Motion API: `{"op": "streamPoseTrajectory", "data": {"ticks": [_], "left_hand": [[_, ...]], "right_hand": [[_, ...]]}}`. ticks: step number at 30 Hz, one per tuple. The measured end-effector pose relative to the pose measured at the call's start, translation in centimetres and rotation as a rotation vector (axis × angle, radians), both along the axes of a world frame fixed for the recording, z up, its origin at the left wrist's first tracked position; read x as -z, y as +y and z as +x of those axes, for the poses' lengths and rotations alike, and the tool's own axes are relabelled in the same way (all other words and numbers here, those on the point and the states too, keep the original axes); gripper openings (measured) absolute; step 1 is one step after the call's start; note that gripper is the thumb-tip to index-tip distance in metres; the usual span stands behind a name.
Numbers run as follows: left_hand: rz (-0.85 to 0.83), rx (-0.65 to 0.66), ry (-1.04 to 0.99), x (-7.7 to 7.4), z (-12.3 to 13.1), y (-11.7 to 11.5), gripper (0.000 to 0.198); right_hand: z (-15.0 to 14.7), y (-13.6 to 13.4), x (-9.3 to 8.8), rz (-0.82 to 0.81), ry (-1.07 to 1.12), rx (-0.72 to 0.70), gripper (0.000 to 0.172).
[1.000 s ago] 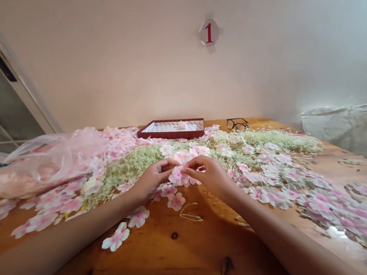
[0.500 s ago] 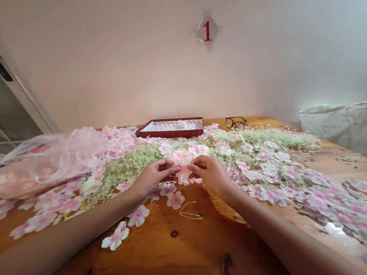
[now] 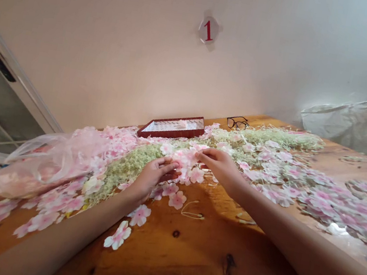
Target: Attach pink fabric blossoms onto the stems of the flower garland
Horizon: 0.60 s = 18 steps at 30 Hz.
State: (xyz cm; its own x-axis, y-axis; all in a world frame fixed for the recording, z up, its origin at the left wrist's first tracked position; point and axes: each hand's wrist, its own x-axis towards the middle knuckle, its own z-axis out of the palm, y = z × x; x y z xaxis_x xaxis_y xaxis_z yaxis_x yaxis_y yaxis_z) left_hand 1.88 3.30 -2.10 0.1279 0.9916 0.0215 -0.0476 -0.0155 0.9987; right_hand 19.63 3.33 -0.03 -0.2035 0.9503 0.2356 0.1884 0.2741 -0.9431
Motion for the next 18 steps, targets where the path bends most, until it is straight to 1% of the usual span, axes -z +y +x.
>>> {"op": "streamPoseTrajectory", "data": {"ticks": [3, 6, 9, 12, 15, 18], "left_hand": [[-0.027, 0.045, 0.005, -0.1, 0.3, -0.3, 0.026], [-0.051, 0.062, 0.0, 0.0, 0.6, -0.6, 0.026], [-0.049, 0.083, -0.03, 0.2, 0.7, -0.6, 0.029], [-0.035, 0.094, -0.078, 0.2, 0.8, -0.6, 0.033], [0.016, 0.129, -0.021, 0.0, 0.8, -0.8, 0.03], [0.061, 0.111, 0.045, -0.4, 0.9, -1.0, 0.025]], "right_hand": [[-0.4, -0.3, 0.3, 0.055, 0.014, -0.067, 0.023], [-0.8, 0.0, 1.3, 0.078, 0.023, -0.14, 0.021], [-1.0, 0.5, 2.0, 0.131, -0.027, -0.11, 0.019], [-0.9, 0.7, 2.2, 0.165, -0.045, -0.067, 0.019], [-0.9, 0.6, 2.1, 0.173, -0.025, -0.052, 0.018], [-1.0, 0.6, 2.0, 0.17, -0.015, -0.039, 0.016]]}}
